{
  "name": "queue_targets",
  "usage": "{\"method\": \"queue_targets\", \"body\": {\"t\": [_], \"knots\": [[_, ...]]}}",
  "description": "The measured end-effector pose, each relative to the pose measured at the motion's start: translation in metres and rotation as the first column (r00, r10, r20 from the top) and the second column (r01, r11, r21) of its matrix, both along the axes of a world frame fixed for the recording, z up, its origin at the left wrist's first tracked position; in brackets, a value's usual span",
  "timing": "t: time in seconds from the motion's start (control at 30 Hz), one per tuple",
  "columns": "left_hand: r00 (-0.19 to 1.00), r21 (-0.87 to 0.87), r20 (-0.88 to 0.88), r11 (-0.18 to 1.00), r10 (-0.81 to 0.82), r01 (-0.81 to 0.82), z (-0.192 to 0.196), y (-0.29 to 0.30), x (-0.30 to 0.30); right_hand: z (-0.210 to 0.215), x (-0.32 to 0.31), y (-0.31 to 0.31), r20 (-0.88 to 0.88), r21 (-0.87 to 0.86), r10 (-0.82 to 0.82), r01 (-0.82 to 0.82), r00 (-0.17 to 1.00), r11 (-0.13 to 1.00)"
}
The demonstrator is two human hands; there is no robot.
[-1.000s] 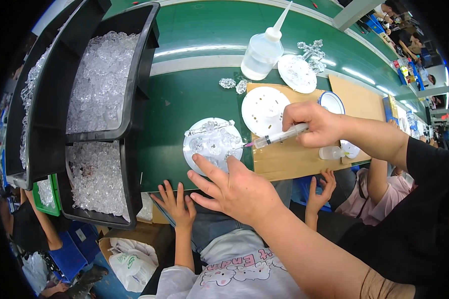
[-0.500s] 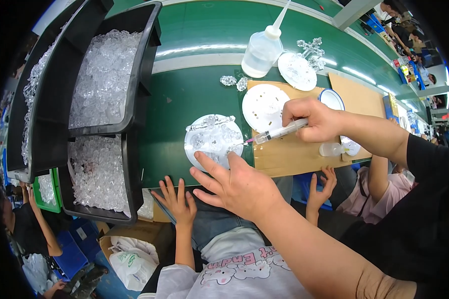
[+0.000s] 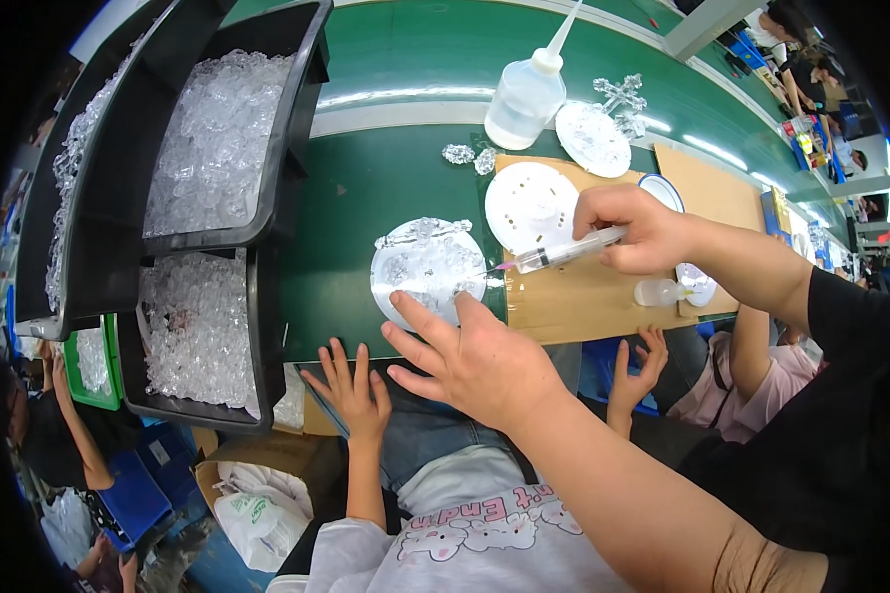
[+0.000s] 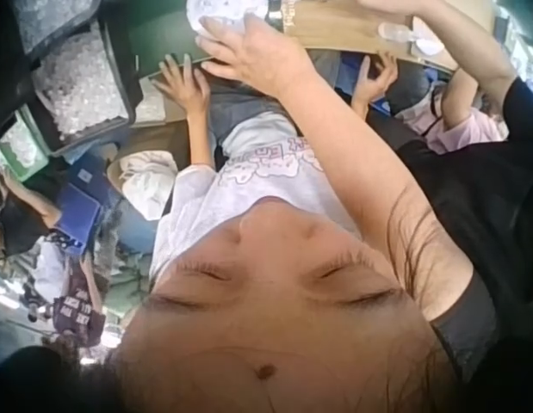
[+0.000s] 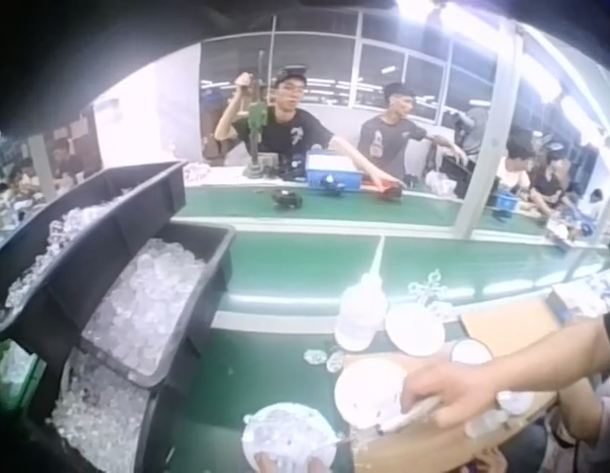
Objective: Assembling clear decorative plastic pieces onto a light fixture base plate using adhesive.
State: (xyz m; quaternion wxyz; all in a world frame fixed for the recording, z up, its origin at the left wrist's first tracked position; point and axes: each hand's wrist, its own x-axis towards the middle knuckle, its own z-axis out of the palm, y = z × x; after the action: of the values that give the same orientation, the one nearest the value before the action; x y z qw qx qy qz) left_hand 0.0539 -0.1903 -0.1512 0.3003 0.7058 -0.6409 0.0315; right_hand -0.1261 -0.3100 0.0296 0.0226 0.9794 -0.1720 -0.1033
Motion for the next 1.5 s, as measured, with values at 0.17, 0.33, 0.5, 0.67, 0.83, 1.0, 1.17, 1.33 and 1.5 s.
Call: {"method": "queue_targets", "body": {"t": [0.17, 0.33, 0.5, 0.67, 0.83, 1.0, 1.17, 1.33, 1.5], "knots": [[1.000, 0.005, 0.002, 1.000, 0.004, -0.004, 0.0009, 0.0002, 0.0005, -0.0003, 0.0026, 0.0018, 0.003, 0.003, -0.006, 0.006, 1.000, 1.000], [1.000, 0.013, 0.000, 1.000, 0.002, -0.002, 0.0020, -0.0003, 0.0001, -0.0011, 0.0033, 0.0022, 0.001, -0.004, -0.010, 0.010, 1.000, 1.000], [1.000, 0.009, -0.010, 1.000, 0.001, -0.001, 0.0009, -0.0002, 0.0000, 0.0028, 0.0027, 0.0011, -0.045, 0.007, 0.022, -0.022, 0.999, 1.000], [1.000, -0.008, -0.015, 1.000, -0.003, 0.003, 0.0011, -0.0018, -0.0016, 0.0018, 0.0010, 0.0016, -0.043, 0.000, 0.024, -0.024, 0.999, 1.000], [1.000, 0.008, -0.018, 1.000, 0.006, -0.006, 0.0013, -0.0011, -0.0009, 0.0007, 0.0001, 0.0016, -0.056, -0.025, 0.036, -0.038, 0.998, 0.999], [1.000, 0.000, -0.020, 1.000, 0.002, -0.002, 0.0013, -0.0014, -0.0012, 0.0008, 0.0000, 0.0018, -0.056, -0.027, 0.037, -0.038, 0.998, 0.999], [1.000, -0.002, -0.020, 1.000, 0.003, -0.003, 0.0006, -0.0020, -0.0022, 0.0011, -0.0007, 0.0020, -0.058, -0.033, 0.032, -0.034, 0.998, 0.999], [1.000, 0.009, -0.014, 1.000, 0.014, -0.014, -0.0002, 0.0021, 0.0023, -0.0022, 0.0034, 0.0011, -0.044, -0.020, 0.040, -0.041, 0.998, 0.999], [1.000, -0.005, -0.020, 1.000, 0.004, -0.004, -0.0007, 0.0001, -0.0004, 0.0008, 0.0008, 0.0017, -0.071, -0.040, 0.039, -0.042, 0.997, 0.998]]}}
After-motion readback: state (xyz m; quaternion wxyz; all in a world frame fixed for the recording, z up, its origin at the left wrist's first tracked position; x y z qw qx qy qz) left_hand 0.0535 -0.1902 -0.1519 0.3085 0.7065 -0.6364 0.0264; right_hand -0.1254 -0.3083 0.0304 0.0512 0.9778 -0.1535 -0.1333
